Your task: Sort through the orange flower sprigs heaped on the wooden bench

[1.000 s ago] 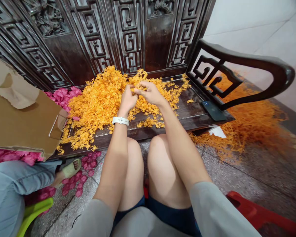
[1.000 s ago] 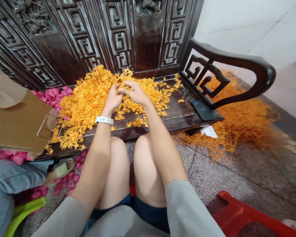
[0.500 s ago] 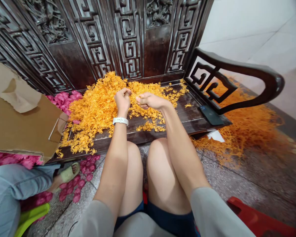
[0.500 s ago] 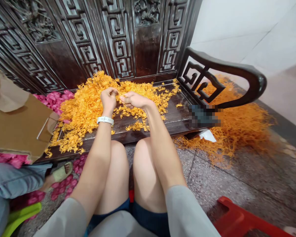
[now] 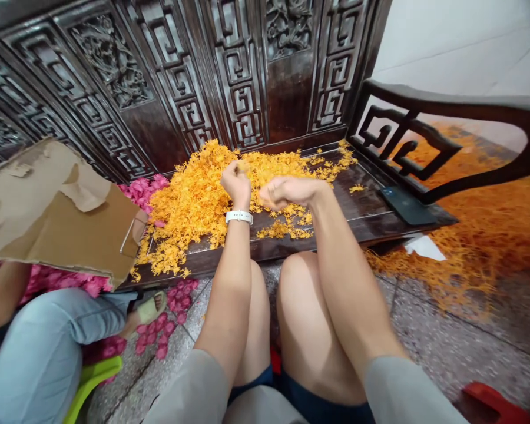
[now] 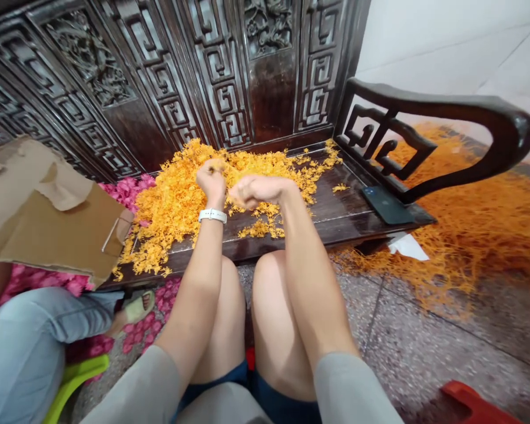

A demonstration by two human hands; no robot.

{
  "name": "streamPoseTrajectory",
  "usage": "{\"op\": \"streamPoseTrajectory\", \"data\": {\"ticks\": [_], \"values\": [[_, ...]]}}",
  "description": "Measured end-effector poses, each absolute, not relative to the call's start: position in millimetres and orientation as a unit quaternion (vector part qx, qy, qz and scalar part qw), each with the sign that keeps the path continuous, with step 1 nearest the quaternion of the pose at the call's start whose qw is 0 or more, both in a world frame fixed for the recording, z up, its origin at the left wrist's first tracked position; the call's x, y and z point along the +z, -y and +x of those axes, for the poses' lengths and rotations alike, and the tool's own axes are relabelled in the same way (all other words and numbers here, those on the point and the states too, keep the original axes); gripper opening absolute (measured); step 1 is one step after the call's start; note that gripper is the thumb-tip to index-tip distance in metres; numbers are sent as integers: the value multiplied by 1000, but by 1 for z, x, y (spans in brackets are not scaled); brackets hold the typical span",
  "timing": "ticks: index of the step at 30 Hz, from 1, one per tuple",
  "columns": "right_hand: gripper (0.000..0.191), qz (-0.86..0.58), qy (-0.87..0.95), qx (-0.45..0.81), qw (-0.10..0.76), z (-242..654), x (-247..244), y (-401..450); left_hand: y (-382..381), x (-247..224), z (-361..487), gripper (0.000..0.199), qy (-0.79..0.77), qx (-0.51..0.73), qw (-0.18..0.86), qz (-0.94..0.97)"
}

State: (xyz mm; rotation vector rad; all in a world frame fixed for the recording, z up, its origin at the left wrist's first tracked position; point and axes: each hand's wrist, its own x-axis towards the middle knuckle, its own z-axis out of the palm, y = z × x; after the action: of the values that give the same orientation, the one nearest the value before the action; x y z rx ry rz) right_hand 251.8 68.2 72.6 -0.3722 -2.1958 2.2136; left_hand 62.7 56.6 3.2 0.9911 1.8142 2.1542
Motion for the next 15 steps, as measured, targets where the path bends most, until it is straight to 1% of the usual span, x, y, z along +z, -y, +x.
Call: {"op": "streamPoseTrajectory", "data": {"ticks": [2, 3, 4, 5, 6, 8, 9, 10, 11, 12, 13, 14, 15], "values": [[48, -57, 716, 695, -37, 260, 80, -63, -55, 2, 44, 27, -613, 738, 92, 265], [48, -37, 723, 690, -26, 264, 81, -62, -53, 2, 35, 26, -614, 743, 97, 249], [47, -36, 729, 684, 8, 266, 80, -63, -50, 2, 27, 26, -612, 744, 99, 250], [44, -59, 734, 674, 61, 267, 75, -66, -47, 1, 21, 26, -608, 744, 99, 259], [39, -108, 736, 657, 123, 266, 68, -71, -43, 1, 18, 26, -604, 743, 101, 270], [28, -264, 731, 583, 239, 263, 47, -84, -37, 0, 18, 26, -593, 748, 127, 271], [32, -346, 724, 526, 282, 260, 35, -92, -35, 0, 21, 26, -587, 750, 149, 266], [42, -413, 717, 467, 310, 257, 25, -98, -34, 0, 25, 26, -580, 752, 171, 262], [50, -453, 715, 422, 325, 255, 17, -103, -34, -1, 31, 26, -574, 753, 189, 260], [51, -462, 718, 404, 329, 252, 11, -106, -35, -1, 36, 26, -570, 753, 199, 262], [45, -447, 722, 416, 327, 249, 8, -108, -35, 0, 42, 26, -569, 752, 199, 266], [37, -415, 721, 451, 322, 246, 8, -107, -36, 0, 48, 27, -573, 744, 196, 283], [34, -379, 714, 496, 316, 242, 10, -105, -37, 1, 54, 28, -577, 733, 191, 305]]}}
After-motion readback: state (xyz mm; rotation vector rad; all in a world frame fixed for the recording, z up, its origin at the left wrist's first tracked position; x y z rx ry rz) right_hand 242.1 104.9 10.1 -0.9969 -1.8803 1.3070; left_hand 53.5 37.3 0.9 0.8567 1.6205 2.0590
